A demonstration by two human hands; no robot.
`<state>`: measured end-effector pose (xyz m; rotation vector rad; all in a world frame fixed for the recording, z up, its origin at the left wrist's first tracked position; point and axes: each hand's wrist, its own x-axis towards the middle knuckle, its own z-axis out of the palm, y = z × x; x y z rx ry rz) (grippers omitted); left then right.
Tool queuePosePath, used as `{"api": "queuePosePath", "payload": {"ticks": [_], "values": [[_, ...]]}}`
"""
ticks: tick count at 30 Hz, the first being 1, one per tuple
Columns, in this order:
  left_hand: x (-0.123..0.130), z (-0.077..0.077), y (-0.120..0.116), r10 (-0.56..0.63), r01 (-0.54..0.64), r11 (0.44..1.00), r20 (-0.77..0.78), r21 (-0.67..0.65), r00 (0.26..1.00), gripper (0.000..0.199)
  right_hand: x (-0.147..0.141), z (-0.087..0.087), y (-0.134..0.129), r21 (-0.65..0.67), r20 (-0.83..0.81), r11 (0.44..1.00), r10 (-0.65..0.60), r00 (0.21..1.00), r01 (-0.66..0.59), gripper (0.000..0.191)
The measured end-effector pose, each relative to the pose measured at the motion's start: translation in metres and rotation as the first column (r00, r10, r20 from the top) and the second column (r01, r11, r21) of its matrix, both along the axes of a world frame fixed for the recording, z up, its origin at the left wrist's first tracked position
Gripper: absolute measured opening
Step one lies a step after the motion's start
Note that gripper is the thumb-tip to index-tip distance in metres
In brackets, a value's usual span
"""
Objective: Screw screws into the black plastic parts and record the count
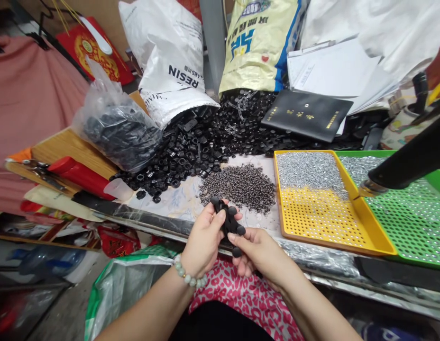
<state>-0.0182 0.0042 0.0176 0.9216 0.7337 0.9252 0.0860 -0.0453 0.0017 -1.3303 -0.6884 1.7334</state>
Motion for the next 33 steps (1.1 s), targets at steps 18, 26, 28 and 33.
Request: {"api": "queuePosePath", "payload": {"ticks": [18, 26, 28, 33], "values": [[0.002, -0.01, -0.007, 0.04, -0.034, 0.999, -0.141, 0.039, 0.989, 0.015, -0.017, -0.006, 0.004, 0.057, 0.353, 0.998, -0.045, 0.934, 0.027, 0.055], [0.0, -0.012, 0.0, -0.011, 0.01, 1.0, -0.077, -0.015, 0.997, 0.009, -0.005, -0.01, -0.009, 0.395, 0.689, 0.919, -0.303, 0.659, 0.009, 0.04], [0.001, -0.009, 0.002, -0.012, 0.011, 0.997, -0.019, -0.071, 1.0, 0.007, -0.002, -0.009, -0.01, 0.52, 0.719, 0.853, -0.415, 0.558, -0.035, 0.032], [-0.001, 0.0, 0.003, -0.022, 0.031, 0.99, 0.063, -0.141, 0.998, 0.012, 0.007, 0.0, -0.007, 0.75, 0.658, 0.532, -0.66, 0.362, -0.393, 0.015]]}}
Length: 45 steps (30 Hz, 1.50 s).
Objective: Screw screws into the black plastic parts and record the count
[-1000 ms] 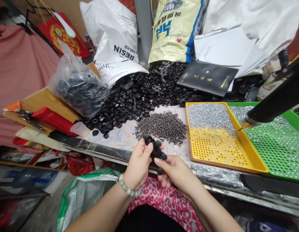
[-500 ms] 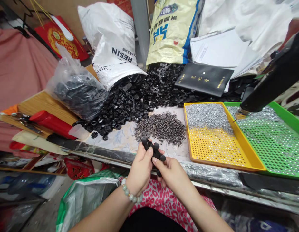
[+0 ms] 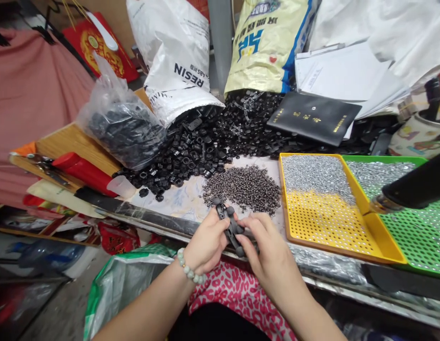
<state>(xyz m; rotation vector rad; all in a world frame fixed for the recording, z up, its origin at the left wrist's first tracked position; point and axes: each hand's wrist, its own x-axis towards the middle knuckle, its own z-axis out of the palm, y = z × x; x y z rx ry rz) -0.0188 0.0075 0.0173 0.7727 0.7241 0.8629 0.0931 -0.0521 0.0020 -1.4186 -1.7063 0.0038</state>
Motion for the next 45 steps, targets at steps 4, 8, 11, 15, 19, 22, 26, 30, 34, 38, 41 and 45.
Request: {"api": "queuePosePath", "payload": {"ticks": [4, 8, 11, 15, 19, 22, 26, 30, 34, 38, 41, 45], "values": [[-0.001, 0.002, 0.001, 0.012, -0.007, 0.997, 0.073, -0.072, 0.997, 0.012, 0.003, 0.006, -0.006, 0.066, 0.087, 0.994, 0.084, 0.993, -0.09, 0.019], [0.001, 0.003, 0.002, 0.054, -0.034, 0.984, 0.11, -0.174, 0.992, 0.009, -0.002, -0.002, -0.015, 0.012, 0.228, 0.995, 0.094, 0.969, -0.099, 0.031], [0.002, 0.004, 0.001, 0.076, -0.053, 0.977, 0.107, -0.208, 0.991, 0.008, -0.009, -0.012, -0.014, 0.082, 0.284, 0.996, 0.021, 0.959, -0.047, 0.028], [0.001, 0.004, 0.0, 0.08, -0.068, 0.984, 0.069, -0.168, 0.994, 0.008, -0.015, -0.015, -0.008, 0.116, 0.297, 0.992, 0.007, 0.955, -0.044, 0.02], [-0.002, -0.001, 0.001, 0.077, -0.076, 0.996, 0.034, -0.044, 0.996, 0.009, -0.009, -0.001, -0.01, 0.011, 0.26, 0.989, 0.137, 0.956, -0.145, 0.021], [-0.006, -0.005, 0.002, 0.028, -0.028, 0.998, 0.011, 0.056, 1.0, 0.012, 0.002, 0.012, -0.013, -0.029, 0.076, 0.99, 0.143, 0.987, -0.141, 0.018], [-0.009, -0.004, 0.002, -0.058, 0.083, 0.982, -0.148, 0.17, 0.987, 0.014, 0.016, 0.021, -0.005, -0.172, -0.223, 0.983, -0.094, 0.97, 0.056, 0.029], [-0.011, 0.0, -0.004, -0.093, 0.203, 0.918, -0.312, 0.34, 0.945, 0.012, 0.017, 0.024, 0.012, -0.417, -0.421, 0.897, -0.047, 0.906, -0.147, 0.037], [-0.013, 0.002, -0.005, -0.016, 0.226, 0.848, -0.402, 0.48, 0.915, 0.02, 0.014, 0.027, 0.019, -0.478, -0.409, 0.841, 0.042, 0.911, -0.254, 0.022], [-0.015, 0.006, -0.002, 0.134, 0.166, 0.792, -0.432, 0.587, 0.892, 0.026, 0.013, 0.024, 0.016, -0.146, -0.111, 0.987, 0.057, 0.992, -0.073, 0.009], [-0.015, 0.01, -0.003, 0.218, 0.023, 0.858, -0.405, 0.513, 0.888, 0.018, 0.011, 0.019, 0.012, 0.196, 0.146, 0.979, -0.087, 0.986, 0.057, 0.015], [-0.015, 0.01, -0.007, -0.134, 0.134, 0.991, -0.148, -0.005, 0.98, 0.04, 0.007, 0.014, 0.007, 0.331, 0.342, 0.942, -0.072, 0.937, -0.049, 0.029]]}}
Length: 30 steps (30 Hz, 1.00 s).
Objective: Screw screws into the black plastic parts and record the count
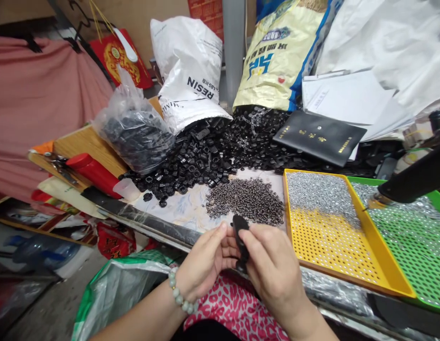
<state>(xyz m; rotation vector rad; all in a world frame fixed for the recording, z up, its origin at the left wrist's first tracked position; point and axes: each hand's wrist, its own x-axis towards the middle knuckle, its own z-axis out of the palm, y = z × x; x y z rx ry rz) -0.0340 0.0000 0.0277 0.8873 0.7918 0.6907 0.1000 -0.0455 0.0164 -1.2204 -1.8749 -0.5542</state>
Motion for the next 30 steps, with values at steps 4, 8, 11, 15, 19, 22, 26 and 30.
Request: {"api": "queuePosePath", "payload": {"ticks": [4, 8, 11, 15, 19, 22, 26, 30], "values": [[-0.008, -0.002, 0.007, 0.162, -0.143, 0.976, -0.108, 0.166, 0.981, 0.045, 0.007, 0.003, 0.002, -0.129, -0.262, 0.992, -0.051, 0.964, 0.017, 0.019], [-0.022, 0.002, 0.019, 0.019, 0.03, 0.932, -0.132, 0.361, 0.991, 0.032, 0.015, 0.012, 0.012, -0.552, -0.598, 0.773, -0.106, 0.794, -0.312, 0.021], [-0.026, 0.005, 0.019, -0.381, 0.379, 0.89, -0.044, 0.253, 0.924, 0.031, 0.007, 0.019, 0.015, -0.668, -0.686, 0.514, -0.144, 0.713, -0.538, 0.029], [-0.02, 0.0, 0.013, -0.401, 0.396, 0.891, -0.024, 0.222, 0.916, 0.016, 0.003, 0.028, 0.019, -0.709, -0.696, 0.312, -0.168, 0.698, -0.633, 0.03], [-0.01, -0.004, 0.013, -0.306, 0.298, 0.946, 0.05, 0.124, 0.951, 0.024, 0.035, 0.041, 0.048, -0.838, -0.465, 0.377, -0.116, 0.878, -0.394, 0.033], [-0.003, -0.006, 0.017, -0.209, 0.203, 0.977, 0.091, 0.07, 0.974, 0.024, 0.076, 0.049, 0.089, -0.81, -0.056, 0.532, -0.492, 0.869, 0.249, 0.031], [0.005, -0.008, 0.016, -0.14, 0.145, 0.989, 0.118, -0.03, 0.983, 0.024, 0.125, 0.049, 0.139, -0.733, 0.047, 0.425, -0.746, 0.664, 0.53, 0.034], [0.007, -0.007, 0.013, -0.144, 0.156, 0.985, 0.153, -0.069, 0.978, 0.027, 0.148, 0.038, 0.167, -0.778, 0.084, 0.295, -0.825, 0.558, 0.554, 0.03]]}}
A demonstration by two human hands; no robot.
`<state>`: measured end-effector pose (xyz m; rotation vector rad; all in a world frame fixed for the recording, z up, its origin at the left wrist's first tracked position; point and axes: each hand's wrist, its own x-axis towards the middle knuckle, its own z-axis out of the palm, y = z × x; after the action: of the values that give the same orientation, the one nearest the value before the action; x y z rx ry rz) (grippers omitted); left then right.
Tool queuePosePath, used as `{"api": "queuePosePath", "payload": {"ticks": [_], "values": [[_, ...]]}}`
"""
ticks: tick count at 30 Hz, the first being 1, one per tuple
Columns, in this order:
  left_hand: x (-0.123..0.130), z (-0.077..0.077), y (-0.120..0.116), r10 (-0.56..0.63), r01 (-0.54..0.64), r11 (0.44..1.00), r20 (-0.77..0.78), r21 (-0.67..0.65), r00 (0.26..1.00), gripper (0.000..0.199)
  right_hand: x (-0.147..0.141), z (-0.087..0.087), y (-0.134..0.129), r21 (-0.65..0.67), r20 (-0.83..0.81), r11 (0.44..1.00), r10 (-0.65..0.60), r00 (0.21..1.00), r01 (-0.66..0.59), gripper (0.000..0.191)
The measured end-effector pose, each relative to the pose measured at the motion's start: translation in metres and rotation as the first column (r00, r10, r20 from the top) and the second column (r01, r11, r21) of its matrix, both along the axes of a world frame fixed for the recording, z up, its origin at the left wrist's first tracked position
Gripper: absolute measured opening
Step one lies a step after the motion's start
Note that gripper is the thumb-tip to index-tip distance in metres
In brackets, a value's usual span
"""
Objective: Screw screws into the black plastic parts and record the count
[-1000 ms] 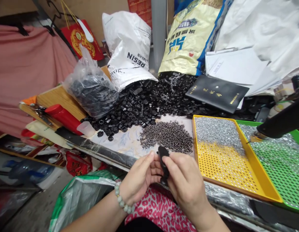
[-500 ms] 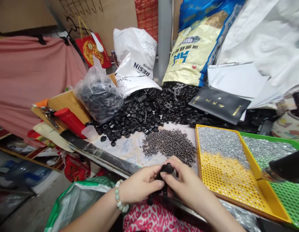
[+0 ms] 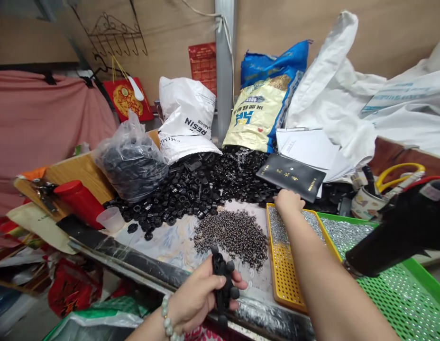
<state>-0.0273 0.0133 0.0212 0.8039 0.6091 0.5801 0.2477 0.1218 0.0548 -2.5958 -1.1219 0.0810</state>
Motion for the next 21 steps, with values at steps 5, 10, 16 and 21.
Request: {"api": "queuePosePath", "payload": {"ticks": [5, 10, 16, 21], "values": [[0.002, 0.005, 0.005, 0.116, -0.112, 0.992, 0.082, -0.051, 0.99, 0.041, 0.007, -0.005, 0.011, 0.058, -0.064, 0.997, -0.037, 0.997, 0.041, 0.025], [0.007, 0.007, 0.008, 0.199, -0.18, 0.976, 0.164, -0.123, 0.966, 0.035, -0.008, 0.015, -0.034, 0.347, 0.045, 0.935, 0.06, 0.997, -0.072, 0.021], [0.016, 0.0, 0.0, 0.274, -0.228, 0.942, 0.174, -0.247, 0.946, 0.017, -0.099, -0.002, -0.147, 0.6, 0.412, 0.524, 0.444, 0.795, -0.604, 0.019], [0.02, -0.003, -0.007, 0.315, -0.27, 0.931, 0.171, -0.245, 0.933, 0.025, -0.148, -0.043, -0.189, 0.479, 0.614, 0.277, 0.572, 0.543, -0.833, 0.055]]}}
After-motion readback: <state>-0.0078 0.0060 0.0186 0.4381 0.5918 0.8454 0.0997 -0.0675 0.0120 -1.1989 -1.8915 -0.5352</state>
